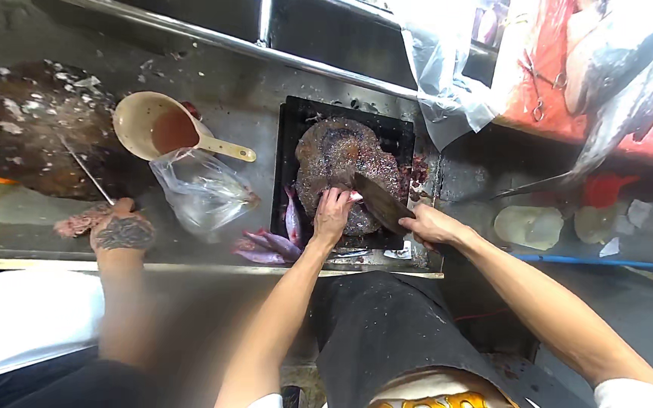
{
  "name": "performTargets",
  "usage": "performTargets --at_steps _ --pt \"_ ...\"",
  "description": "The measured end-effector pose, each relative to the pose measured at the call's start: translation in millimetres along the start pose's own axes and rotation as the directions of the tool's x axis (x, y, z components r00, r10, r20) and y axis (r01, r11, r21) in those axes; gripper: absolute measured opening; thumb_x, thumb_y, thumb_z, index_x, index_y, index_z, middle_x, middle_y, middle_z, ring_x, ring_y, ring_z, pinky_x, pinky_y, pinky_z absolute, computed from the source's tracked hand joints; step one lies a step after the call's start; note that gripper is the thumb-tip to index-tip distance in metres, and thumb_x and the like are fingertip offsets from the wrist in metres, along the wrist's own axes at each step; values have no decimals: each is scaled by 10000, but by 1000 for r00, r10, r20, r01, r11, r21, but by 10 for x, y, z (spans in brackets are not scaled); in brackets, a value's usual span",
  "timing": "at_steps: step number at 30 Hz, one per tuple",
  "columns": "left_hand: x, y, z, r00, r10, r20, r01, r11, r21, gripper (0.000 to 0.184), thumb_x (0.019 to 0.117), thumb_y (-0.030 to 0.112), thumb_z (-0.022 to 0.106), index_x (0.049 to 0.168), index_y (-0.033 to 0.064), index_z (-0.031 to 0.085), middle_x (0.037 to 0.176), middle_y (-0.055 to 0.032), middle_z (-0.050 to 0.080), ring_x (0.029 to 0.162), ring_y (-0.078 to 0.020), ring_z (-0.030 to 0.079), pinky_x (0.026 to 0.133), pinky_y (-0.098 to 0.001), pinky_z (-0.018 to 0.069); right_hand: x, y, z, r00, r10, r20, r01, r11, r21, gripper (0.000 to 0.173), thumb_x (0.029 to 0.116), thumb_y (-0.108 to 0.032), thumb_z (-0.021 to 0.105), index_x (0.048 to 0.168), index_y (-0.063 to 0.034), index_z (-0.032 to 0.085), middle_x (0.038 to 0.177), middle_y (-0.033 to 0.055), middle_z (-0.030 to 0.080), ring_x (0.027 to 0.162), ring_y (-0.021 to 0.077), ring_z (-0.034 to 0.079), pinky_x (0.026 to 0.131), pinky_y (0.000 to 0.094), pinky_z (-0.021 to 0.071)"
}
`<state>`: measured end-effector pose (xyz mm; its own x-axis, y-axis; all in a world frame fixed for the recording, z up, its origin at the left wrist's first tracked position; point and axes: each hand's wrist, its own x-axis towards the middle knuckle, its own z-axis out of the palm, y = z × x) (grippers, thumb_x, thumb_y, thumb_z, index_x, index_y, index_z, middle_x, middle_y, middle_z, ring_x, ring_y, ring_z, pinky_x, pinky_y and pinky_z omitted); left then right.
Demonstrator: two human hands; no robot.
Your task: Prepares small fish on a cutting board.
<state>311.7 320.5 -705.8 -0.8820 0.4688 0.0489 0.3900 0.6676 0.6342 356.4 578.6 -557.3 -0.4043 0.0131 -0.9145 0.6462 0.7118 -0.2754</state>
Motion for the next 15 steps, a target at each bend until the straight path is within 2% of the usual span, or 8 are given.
performTargets --at_steps 3,5,6,7,9,11,15 --pt "56 10 -54 998 -1 58 -1 999 35 281 1031 285 603 1185 63 678 1173 -160 648 1133 -345 616 1000 -468 514 -286 133 -147 992 -104 -73 89 977 -191 528 1064 -587 370 1101 -148 660 710 81 656 561 222 650 548 439 571" --pt "88 57 -101 992 -2 127 -9 996 88 381 1037 292 587 1357 86 599 1202 -180 641 1135 -374 615 971 -504 520 -423 135 -208 962 -218 -164 133 901 -413 564 1068 -611 248 1270 -248 630 836 88 691 749 291 697 667 545 564" --pt "109 86 -123 985 -1 170 -21 992 125 449 1051 301 554 1458 114 528 1208 -191 634 1126 -389 613 947 -526 519 -467 129 -192 947 -251 -202 113 846 -522 567 1073 -597 216 1405 -318 580 883 96 720 803 323 714 692 574 567" --pt "140 104 -138 979 8 202 -39 987 153 461 1069 303 511 1499 140 492 1200 -197 626 1108 -399 608 910 -539 520 -497 116 -161 937 -268 -224 77 783 -617 560 1075 -584 195 1490 -367 502 912 101 725 810 336 714 683 574 567" --pt "193 114 -124 973 24 231 -69 979 190 384 1087 282 462 1432 145 557 1171 -194 619 1096 -404 603 872 -539 528 -542 90 -80 936 -253 -247 -1 696 -718 544 1076 -563 217 1562 -399 401 1003 163 691 759 366 691 626 560 560" --pt "218 122 -126 967 24 252 -80 973 216 332 1086 237 446 1358 118 595 1177 -189 618 1113 -405 603 857 -533 536 -595 79 -23 934 -249 -257 -39 645 -763 533 1079 -548 262 1574 -387 375 1046 206 657 716 373 675 590 533 553" --pt "238 126 -129 962 19 271 -84 970 229 292 1083 223 456 1300 97 607 1162 -178 617 1104 -391 609 830 -526 548 -645 -18 -28 938 -248 -242 -69 550 -832 541 1083 -543 269 1576 -353 386 1054 247 638 769 409 669 650 542 545"
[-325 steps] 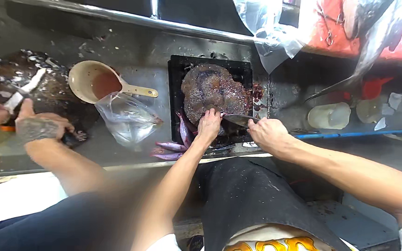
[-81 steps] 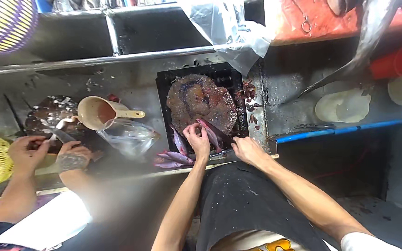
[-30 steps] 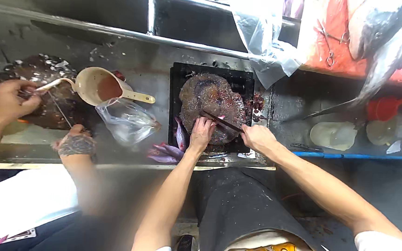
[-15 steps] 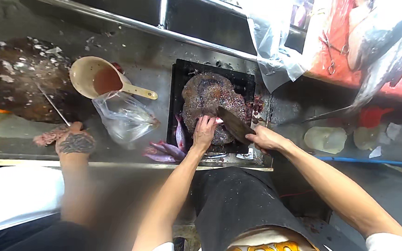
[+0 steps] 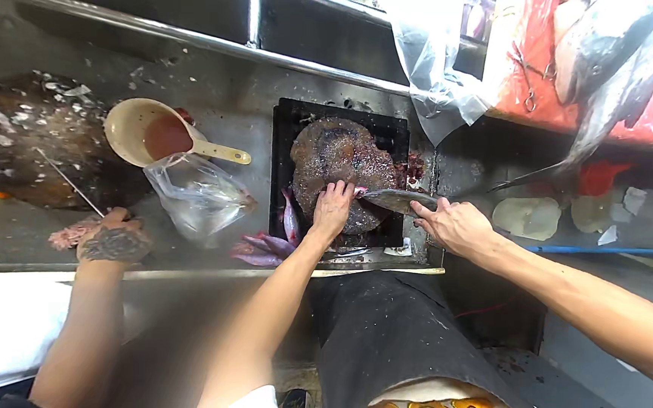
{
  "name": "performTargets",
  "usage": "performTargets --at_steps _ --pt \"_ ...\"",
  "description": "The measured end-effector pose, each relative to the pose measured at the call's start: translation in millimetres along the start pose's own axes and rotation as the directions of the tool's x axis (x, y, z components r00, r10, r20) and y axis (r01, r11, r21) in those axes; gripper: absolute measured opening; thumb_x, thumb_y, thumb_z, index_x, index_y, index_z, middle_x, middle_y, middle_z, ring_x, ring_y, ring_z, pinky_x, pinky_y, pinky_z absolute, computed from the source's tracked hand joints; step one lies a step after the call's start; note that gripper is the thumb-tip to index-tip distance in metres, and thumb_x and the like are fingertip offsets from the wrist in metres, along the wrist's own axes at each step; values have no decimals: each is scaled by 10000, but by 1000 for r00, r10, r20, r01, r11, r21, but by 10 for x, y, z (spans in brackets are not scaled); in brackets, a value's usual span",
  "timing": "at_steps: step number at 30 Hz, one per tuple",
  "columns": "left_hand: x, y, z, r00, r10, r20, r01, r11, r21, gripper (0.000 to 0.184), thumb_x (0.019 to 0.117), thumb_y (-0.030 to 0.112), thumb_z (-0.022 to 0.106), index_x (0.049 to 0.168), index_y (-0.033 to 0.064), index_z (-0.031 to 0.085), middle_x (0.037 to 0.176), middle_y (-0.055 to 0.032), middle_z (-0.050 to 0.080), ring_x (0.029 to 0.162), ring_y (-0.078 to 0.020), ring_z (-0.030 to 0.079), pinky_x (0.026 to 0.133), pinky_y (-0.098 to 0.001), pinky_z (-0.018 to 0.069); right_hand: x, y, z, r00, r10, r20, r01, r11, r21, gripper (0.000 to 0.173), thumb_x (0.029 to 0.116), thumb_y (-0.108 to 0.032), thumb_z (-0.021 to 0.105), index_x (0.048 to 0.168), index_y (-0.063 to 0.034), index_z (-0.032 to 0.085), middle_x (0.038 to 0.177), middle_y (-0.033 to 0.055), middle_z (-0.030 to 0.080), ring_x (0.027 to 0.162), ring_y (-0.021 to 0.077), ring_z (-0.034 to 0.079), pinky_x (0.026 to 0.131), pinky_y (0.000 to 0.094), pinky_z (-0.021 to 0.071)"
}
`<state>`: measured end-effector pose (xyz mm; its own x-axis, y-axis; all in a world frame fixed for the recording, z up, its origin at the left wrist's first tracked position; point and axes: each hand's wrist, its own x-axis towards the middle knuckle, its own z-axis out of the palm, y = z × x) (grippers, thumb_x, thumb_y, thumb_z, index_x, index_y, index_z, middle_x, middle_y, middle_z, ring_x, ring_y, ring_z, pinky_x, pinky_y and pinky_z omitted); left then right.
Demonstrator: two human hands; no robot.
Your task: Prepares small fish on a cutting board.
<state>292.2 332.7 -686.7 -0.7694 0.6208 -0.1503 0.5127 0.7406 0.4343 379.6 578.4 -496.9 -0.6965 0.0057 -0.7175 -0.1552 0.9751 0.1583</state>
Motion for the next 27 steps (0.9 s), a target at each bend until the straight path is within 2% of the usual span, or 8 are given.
performTargets --at_steps 5,7,10,12,16,21,24,27 --pt "47 -9 -19 999 -16 36 17 1000 -24 301 1100 275 423 1241 93 617 1179 -166 613 1123 -386 607 822 -522 557 156 -123 -212 998 -29 -57 26 998 -50 520 1088 -491 313 1522 -258 480 991 256 640 773 440 656 647 569 522" --pt "92 4 -53 997 -50 66 53 998 -34 333 1104 297 406 1232 79 623 1212 -165 620 1138 -388 616 837 -526 568 231 -131 -286 999 -29 24 29 1000 11 526 1093 -484 269 1492 -232 502 986 224 662 826 422 683 667 569 546" --pt "181 39 -107 986 -107 127 111 993 -30 369 1110 313 378 1252 64 610 1256 -176 624 1153 -403 624 858 -544 567 306 -9 -140 994 -84 77 62 965 255 510 1101 -476 250 1314 -212 631 973 131 722 938 356 716 768 588 571" --pt "218 64 -147 980 -117 159 119 993 -3 352 1107 294 385 1277 68 596 1266 -184 621 1127 -418 633 833 -552 569 290 -46 -85 997 -69 42 59 976 212 487 1099 -465 281 1268 -179 638 904 124 713 877 355 720 718 572 578" --pt "243 89 -188 967 -118 224 105 992 71 316 1086 206 407 1327 75 563 1280 -207 610 1052 -445 656 784 -570 568 295 -346 -379 999 22 26 -24 998 51 459 1091 -421 359 1213 -68 626 895 200 684 877 424 701 674 579 554" --pt "286 222 -318 911 -281 303 288 957 21 433 1102 342 349 1329 33 550 1157 -254 666 977 -464 689 806 -613 561 259 -934 -650 958 250 142 -271 951 148 239 1014 -85 459 1117 88 589 964 292 633 906 484 664 643 608 521" --pt "214 331 -422 827 -414 380 486 867 -112 525 1092 435 353 1311 12 572 1099 -270 686 1048 -453 682 862 -634 549 218 -977 -195 948 317 -34 -294 908 298 381 1082 -289 401 1192 16 601 906 237 667 851 440 693 625 579 551" --pt "-73 290 -491 825 -353 441 468 865 -183 553 1086 487 325 1238 39 611 1061 -231 693 1042 -410 685 877 -620 545 239 -944 106 950 314 -4 -290 881 374 479 1101 -425 319 1272 -66 585 943 211 697 903 426 712 700 573 572"
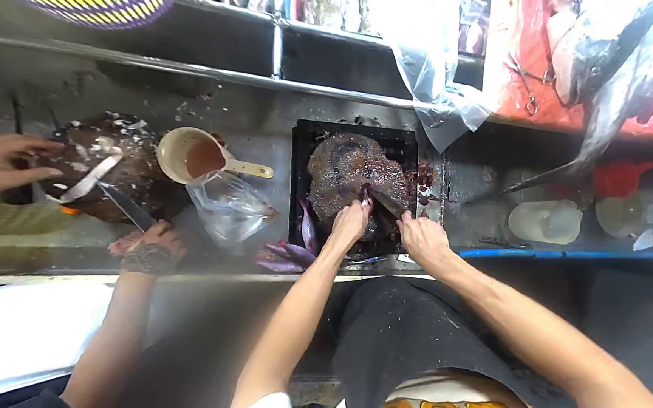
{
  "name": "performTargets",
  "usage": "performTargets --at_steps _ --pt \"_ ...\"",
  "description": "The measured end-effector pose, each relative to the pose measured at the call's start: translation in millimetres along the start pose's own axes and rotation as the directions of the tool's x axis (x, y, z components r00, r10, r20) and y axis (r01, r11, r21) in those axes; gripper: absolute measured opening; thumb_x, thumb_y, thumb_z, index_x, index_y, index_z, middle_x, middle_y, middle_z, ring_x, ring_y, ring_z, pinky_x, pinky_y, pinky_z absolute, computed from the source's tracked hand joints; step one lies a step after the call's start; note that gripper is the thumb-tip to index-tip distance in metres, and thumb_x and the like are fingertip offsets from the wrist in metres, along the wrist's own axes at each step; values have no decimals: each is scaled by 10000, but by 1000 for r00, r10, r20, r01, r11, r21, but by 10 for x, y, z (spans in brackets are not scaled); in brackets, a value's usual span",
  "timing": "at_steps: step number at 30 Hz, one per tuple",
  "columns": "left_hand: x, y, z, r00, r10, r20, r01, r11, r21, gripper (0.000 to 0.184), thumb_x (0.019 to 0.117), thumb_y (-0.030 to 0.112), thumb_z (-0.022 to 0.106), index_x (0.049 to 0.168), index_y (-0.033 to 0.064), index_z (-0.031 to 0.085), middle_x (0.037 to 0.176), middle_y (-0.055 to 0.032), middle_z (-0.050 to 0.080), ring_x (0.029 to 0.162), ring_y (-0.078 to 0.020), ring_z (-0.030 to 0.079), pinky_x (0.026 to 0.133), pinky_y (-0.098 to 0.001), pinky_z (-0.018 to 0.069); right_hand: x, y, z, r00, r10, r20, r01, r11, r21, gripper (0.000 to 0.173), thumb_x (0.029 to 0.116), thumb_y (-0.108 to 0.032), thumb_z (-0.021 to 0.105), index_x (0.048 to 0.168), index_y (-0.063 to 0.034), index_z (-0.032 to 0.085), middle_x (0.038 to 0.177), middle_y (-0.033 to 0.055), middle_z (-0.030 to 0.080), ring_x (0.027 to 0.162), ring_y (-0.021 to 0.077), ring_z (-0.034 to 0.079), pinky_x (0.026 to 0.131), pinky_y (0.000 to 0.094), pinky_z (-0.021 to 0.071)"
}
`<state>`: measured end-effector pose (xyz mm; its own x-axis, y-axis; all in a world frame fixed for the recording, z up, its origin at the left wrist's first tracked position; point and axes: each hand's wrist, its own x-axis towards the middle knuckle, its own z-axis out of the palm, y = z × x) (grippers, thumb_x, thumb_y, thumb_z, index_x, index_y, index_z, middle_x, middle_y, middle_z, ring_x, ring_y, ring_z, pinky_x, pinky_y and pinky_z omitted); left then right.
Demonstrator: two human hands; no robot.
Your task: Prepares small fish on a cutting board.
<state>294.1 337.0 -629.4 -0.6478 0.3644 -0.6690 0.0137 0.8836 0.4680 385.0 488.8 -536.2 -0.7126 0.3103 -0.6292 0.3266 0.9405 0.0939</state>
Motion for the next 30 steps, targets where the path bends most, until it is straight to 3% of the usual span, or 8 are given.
performTargets --at_steps 4,7,10,13,16,21,25,30 --pt "-533 -638 -101 962 209 178 -237 960 152 477 1046 542 446 1111 132 679 941 -128 710 951 -338 695 854 -597 548 169 271 79 991 -24 133 -15 960 281 529 1106 -444 267 1289 -109 633 1039 220 716 971 422 708 804 636 557" --pt "-648 -983 -38 948 128 290 -202 949 241 458 961 593 594 1022 165 747 973 -97 736 1000 -321 694 910 -600 530 294 518 276 991 16 134 -99 764 638 629 1100 -525 197 1221 -109 654 811 139 687 653 281 687 635 513 591" --pt "-630 -1071 61 990 -122 75 105 976 193 464 982 492 612 1059 51 737 1109 -212 700 1084 -389 670 937 -609 531 248 599 456 999 -11 35 -15 764 645 607 1088 -527 236 1172 -97 656 826 149 692 702 315 692 692 570 572" --pt "-515 -1023 226 895 -379 -236 394 919 19 526 970 317 623 1375 -12 555 1324 -318 573 1138 -487 625 904 -649 537 199 606 602 965 -262 24 205 804 558 524 1073 -465 343 1234 -84 665 964 169 715 884 330 715 822 588 563" --pt "-369 -1068 366 827 -436 -354 459 888 -22 605 932 314 652 1417 -24 524 1320 -322 589 1179 -484 610 944 -657 511 512 544 685 874 -484 44 413 786 460 499 1057 -488 402 1148 -97 699 1036 189 717 1023 374 695 905 628 526" --pt "-290 -1078 350 770 -459 -444 460 881 -113 675 912 402 653 1449 30 484 1192 -228 682 1099 -402 672 914 -588 546 1115 949 455 978 -190 -88 207 813 544 547 1057 -502 440 1146 -44 724 1060 241 719 1016 431 696 914 667 522" --pt "-365 -1176 243 696 -548 -464 209 773 -599 541 947 312 677 1381 29 520 1093 -193 706 929 -315 725 824 -533 600 908 1134 305 982 -18 -190 119 835 538 536 1064 -467 437 1178 -18 705 1107 283 699 1073 481 666 924 687 501" --pt "-508 -690 43 895 -273 -353 -147 565 -812 402 945 248 729 1253 13 620 829 -148 724 573 -238 681 531 -399 597 558 962 597 996 -88 29 65 882 466 503 1042 -450 468 1074 -19 725 1066 262 715 1050 443 690 903 653 528"
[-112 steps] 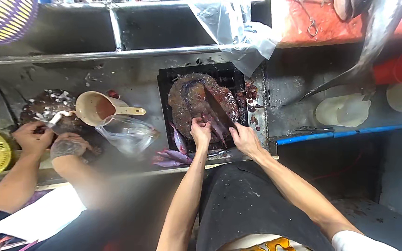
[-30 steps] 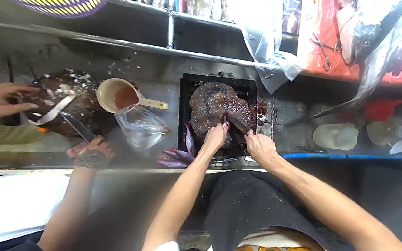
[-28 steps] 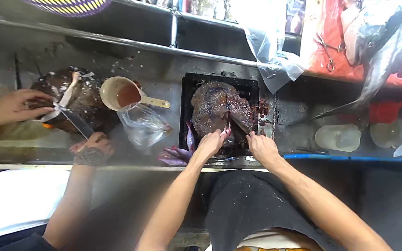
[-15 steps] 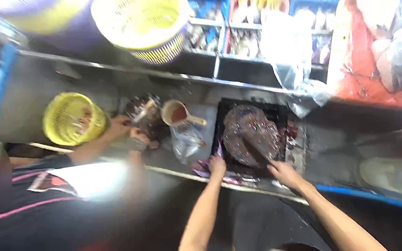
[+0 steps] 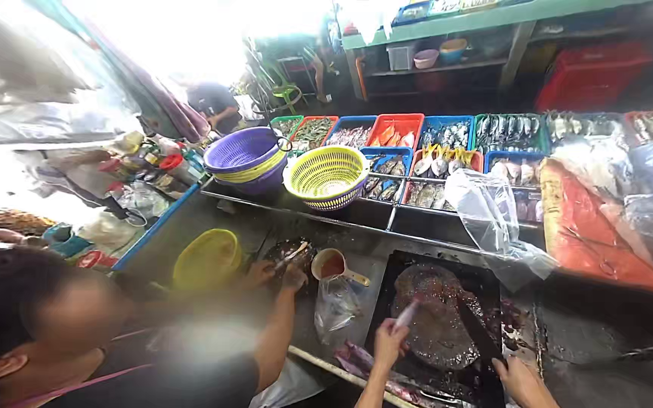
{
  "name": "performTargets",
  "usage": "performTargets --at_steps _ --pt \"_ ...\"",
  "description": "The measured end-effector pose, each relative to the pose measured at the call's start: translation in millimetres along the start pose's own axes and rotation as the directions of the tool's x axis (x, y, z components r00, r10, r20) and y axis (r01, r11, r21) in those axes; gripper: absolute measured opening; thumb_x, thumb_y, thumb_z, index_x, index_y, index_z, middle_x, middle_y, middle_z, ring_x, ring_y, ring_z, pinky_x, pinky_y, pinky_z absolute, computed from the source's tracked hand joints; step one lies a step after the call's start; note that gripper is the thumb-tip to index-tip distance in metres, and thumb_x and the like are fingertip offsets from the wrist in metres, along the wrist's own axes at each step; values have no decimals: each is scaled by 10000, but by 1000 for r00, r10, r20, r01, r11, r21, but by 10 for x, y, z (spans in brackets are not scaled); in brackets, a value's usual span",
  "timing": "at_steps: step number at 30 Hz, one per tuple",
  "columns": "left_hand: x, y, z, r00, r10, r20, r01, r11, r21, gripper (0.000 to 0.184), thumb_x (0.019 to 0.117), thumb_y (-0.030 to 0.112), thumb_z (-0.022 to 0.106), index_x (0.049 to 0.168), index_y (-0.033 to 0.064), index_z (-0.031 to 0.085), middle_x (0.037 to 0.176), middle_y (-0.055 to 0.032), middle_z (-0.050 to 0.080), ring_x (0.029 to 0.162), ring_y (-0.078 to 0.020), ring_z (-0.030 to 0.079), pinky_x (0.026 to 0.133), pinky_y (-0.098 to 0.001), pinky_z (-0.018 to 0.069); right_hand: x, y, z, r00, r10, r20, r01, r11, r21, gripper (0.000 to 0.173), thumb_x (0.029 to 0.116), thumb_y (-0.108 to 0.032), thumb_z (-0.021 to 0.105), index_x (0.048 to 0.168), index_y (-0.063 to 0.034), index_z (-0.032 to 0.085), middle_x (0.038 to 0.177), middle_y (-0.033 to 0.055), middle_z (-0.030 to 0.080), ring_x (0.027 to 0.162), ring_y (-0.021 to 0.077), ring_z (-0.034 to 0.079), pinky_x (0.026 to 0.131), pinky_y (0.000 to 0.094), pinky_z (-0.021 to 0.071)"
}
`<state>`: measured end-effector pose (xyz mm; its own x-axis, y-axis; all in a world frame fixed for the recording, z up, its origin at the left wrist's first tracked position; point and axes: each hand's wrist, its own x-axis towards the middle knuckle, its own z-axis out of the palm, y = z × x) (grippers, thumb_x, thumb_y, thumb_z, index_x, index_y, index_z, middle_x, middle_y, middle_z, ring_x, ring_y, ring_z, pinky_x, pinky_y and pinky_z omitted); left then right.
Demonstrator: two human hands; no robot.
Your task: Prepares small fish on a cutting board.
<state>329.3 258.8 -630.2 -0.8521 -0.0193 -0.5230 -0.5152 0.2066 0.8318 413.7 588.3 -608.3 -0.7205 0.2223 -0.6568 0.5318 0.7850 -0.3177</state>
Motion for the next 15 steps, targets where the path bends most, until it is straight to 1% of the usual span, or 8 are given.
performTargets --at_steps 2,4,7,9,10,13,14,15 --pt "-13 76 240 983 -122 134 121 993 16 363 965 242 711 1230 1 652 897 -170 737 659 -255 717 622 -409 622 35 -25 4 1000 17 -9 -17 1000 10 534 1048 -492 441 1039 -42 729 1037 234 724 1026 419 699 883 642 534" --pt "-8 56 467 951 -219 218 239 969 -67 356 1005 179 657 1284 -35 606 1069 -207 719 845 -277 746 788 -426 638 24 -109 -67 997 0 -72 3 999 36 560 1054 -517 399 1008 -70 733 1000 207 729 995 401 706 857 634 538" --pt "-11 21 675 941 -195 276 268 928 -258 390 974 19 632 1350 -53 556 1237 -229 658 1039 -292 704 918 -429 599 -44 -316 -77 997 -15 -73 16 1000 9 527 1061 -473 406 1057 -64 739 1049 211 732 1047 410 696 900 637 530" --pt "-24 24 760 943 -187 274 256 935 -246 427 931 -58 605 1356 -47 555 1250 -225 645 1048 -284 686 913 -427 589 -197 -446 33 999 -33 41 34 998 -43 494 1052 -436 415 1120 -54 721 1104 219 721 1083 414 687 920 635 530" --pt "-20 40 772 946 -180 271 240 948 -209 425 926 -56 597 1349 -44 560 1233 -217 649 1030 -273 682 899 -425 588 -296 -494 74 994 -57 92 60 998 -29 489 1044 -440 428 1099 -52 721 1082 218 722 1063 409 691 907 630 532" --pt "-37 94 681 952 -126 279 163 980 -114 368 953 -13 573 1321 -22 562 1097 -136 647 873 -180 637 783 -362 560 -391 -409 -28 961 -140 240 108 984 140 540 1024 -514 505 1076 -17 709 963 216 716 893 381 711 835 618 557" --pt "-61 95 637 944 -120 307 165 979 -123 430 928 -46 595 1356 -11 559 1148 -142 665 919 -188 658 821 -370 573 -364 -336 -103 958 -137 251 94 980 175 561 1029 -529 509 1095 -4 696 938 213 710 846 367 709 809 603 568" --pt "-53 106 612 935 -110 336 158 980 -121 491 903 -71 609 1385 2 553 1212 -158 669 982 -211 677 867 -393 585 -300 -297 -171 970 -116 213 84 985 150 561 1035 -524 494 1108 -5 695 965 216 708 878 372 705 828 607 560"
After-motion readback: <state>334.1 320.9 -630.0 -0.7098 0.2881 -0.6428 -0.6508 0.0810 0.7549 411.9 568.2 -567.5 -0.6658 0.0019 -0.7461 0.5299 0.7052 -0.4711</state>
